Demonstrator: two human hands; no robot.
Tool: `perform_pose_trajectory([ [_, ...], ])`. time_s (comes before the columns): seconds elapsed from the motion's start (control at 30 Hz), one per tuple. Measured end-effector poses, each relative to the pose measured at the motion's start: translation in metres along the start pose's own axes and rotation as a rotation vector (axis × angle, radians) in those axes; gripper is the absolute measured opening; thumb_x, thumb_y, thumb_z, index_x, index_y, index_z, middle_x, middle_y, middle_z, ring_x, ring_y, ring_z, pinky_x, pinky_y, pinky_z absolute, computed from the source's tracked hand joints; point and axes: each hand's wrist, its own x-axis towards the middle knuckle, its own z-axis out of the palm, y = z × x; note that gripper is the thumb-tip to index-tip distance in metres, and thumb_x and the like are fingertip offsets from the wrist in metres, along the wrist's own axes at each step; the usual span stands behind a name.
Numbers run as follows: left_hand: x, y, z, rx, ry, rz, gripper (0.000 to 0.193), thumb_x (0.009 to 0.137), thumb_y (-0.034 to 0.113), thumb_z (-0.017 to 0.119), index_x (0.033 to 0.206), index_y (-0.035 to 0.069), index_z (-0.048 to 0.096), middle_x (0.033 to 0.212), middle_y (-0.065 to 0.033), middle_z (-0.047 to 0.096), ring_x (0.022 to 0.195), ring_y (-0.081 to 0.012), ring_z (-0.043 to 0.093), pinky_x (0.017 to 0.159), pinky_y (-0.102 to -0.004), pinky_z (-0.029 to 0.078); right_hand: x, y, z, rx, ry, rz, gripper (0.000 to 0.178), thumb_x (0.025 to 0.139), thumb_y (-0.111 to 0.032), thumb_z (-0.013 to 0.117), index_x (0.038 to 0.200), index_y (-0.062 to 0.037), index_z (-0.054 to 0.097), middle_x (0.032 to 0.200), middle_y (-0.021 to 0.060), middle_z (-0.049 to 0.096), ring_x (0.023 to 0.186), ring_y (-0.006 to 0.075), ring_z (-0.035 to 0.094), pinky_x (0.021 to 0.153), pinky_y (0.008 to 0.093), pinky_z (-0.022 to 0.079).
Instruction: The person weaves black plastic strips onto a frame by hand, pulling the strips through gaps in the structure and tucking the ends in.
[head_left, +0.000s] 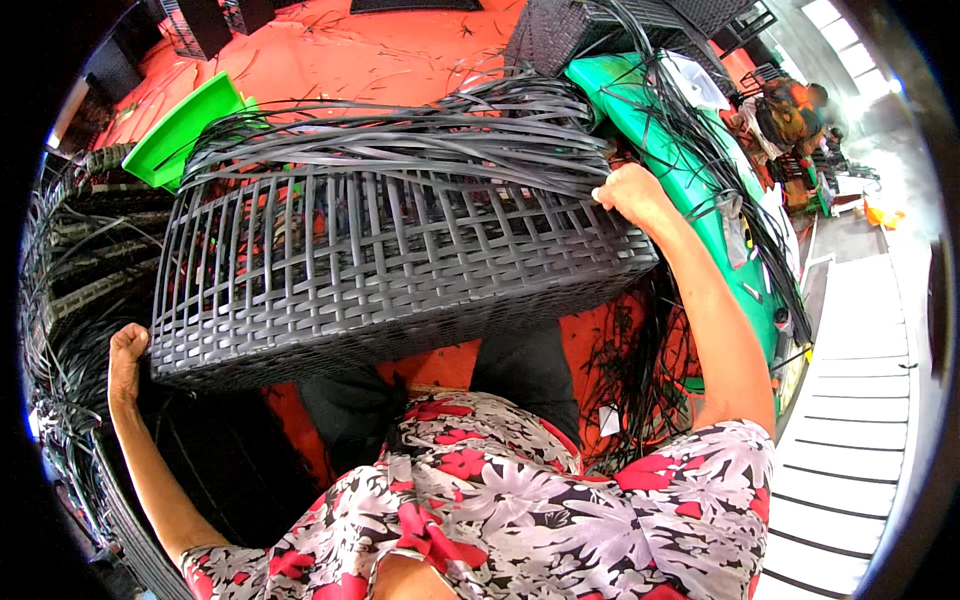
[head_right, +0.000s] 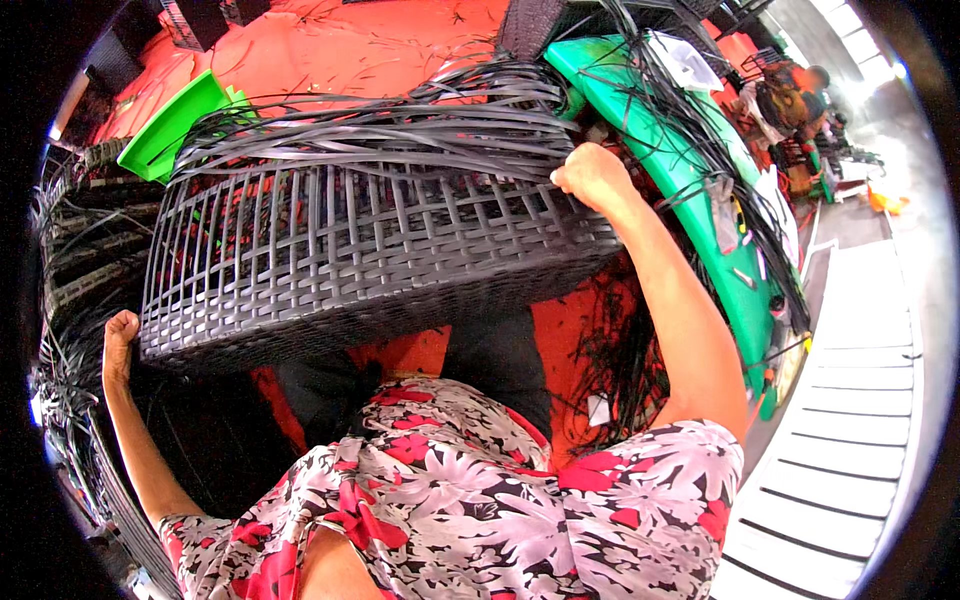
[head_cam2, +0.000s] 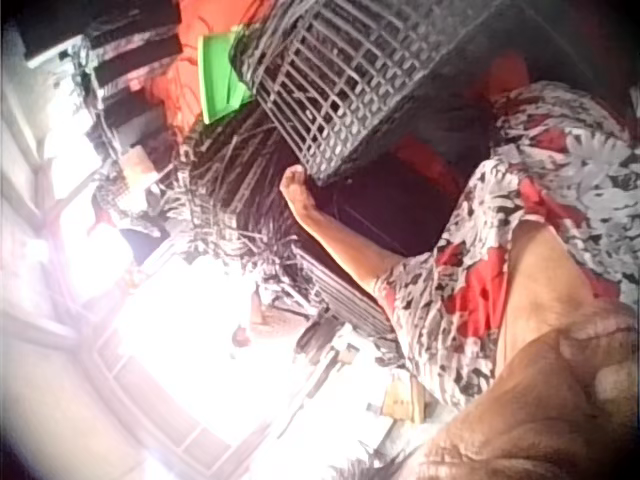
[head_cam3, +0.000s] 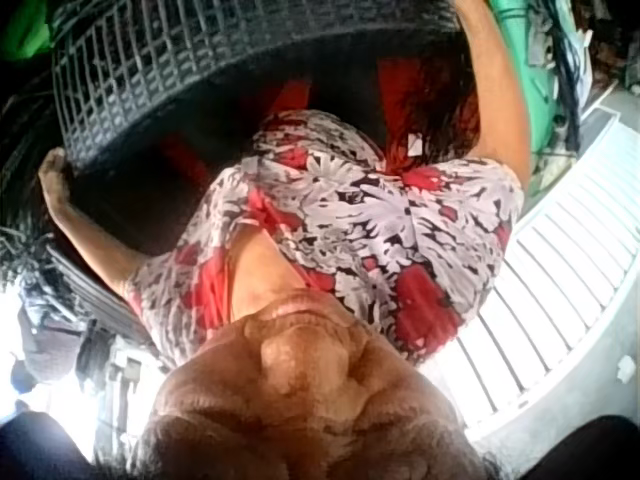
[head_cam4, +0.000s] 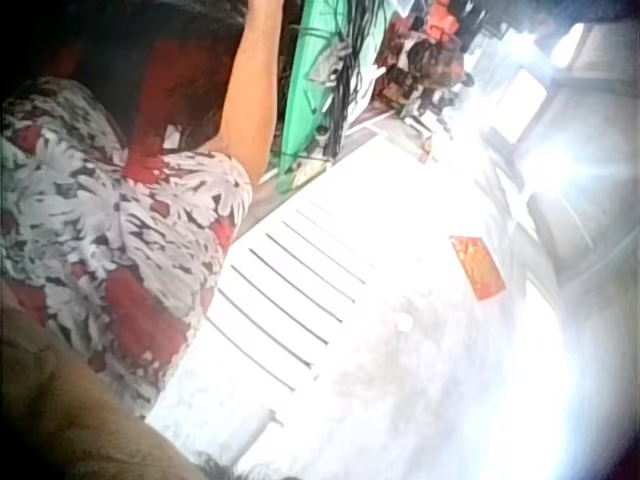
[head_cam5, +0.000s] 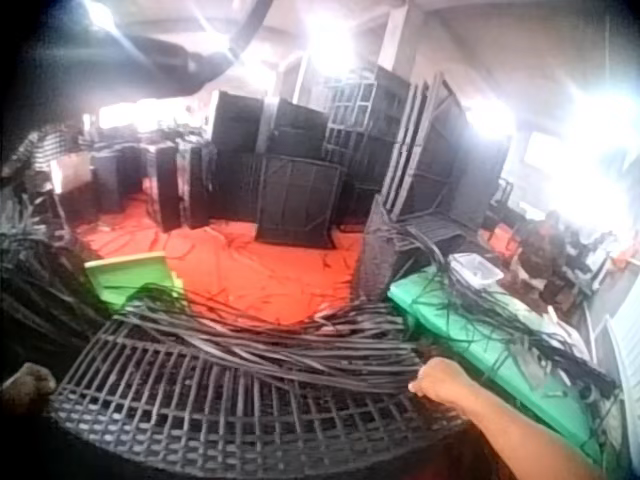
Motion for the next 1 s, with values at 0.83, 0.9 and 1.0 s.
perform_pose_trajectory([
  [0.83, -0.073, 0.303, 0.365, 0.407, -0.460, 1.100, 0.069, 0.075, 0.033, 0.074, 0.128, -0.001, 0.046, 0.130, -0.0222, 0.048, 0.126, -0.0375, 0.042, 0.106, -0.0446, 0.033, -0.078, 0.031, 0.080, 0.688, 0.972, -0.351, 0.036, 0.089, -0.004, 0.040, 0.124, 0.0012, 0.046, 0.105, 0.0166, 0.065, 0.104, 0.0249, 0.060, 0.095, 0.0330, 0.041],
  [0.9, -0.067, 0.308, 0.409, 0.389, -0.477, 1.162, 0.073, 0.078, 0.042, 0.068, 0.128, -0.005, 0.043, 0.130, -0.0246, 0.047, 0.125, -0.0391, 0.040, 0.107, -0.0454, 0.030, -0.076, 0.027, 0.092, 1.023, 0.923, -0.256, 0.038, 0.092, -0.008, 0.040, 0.128, 0.0031, 0.044, 0.118, 0.0178, 0.059, 0.108, 0.0279, 0.057, 0.099, 0.0354, 0.039],
  [1.0, -0.063, 0.314, 0.435, 0.582, -0.439, 1.205, 0.080, 0.078, 0.049, 0.066, 0.131, -0.005, 0.039, 0.133, -0.0247, 0.042, 0.128, -0.0410, 0.034, 0.108, -0.0518, 0.024, -0.080, 0.026, 0.101, 1.054, 0.854, -0.183, 0.041, 0.094, -0.013, 0.042, 0.131, 0.0041, 0.042, 0.123, 0.0207, 0.055, 0.116, 0.0275, 0.051, 0.102, 0.0352, 0.036],
])
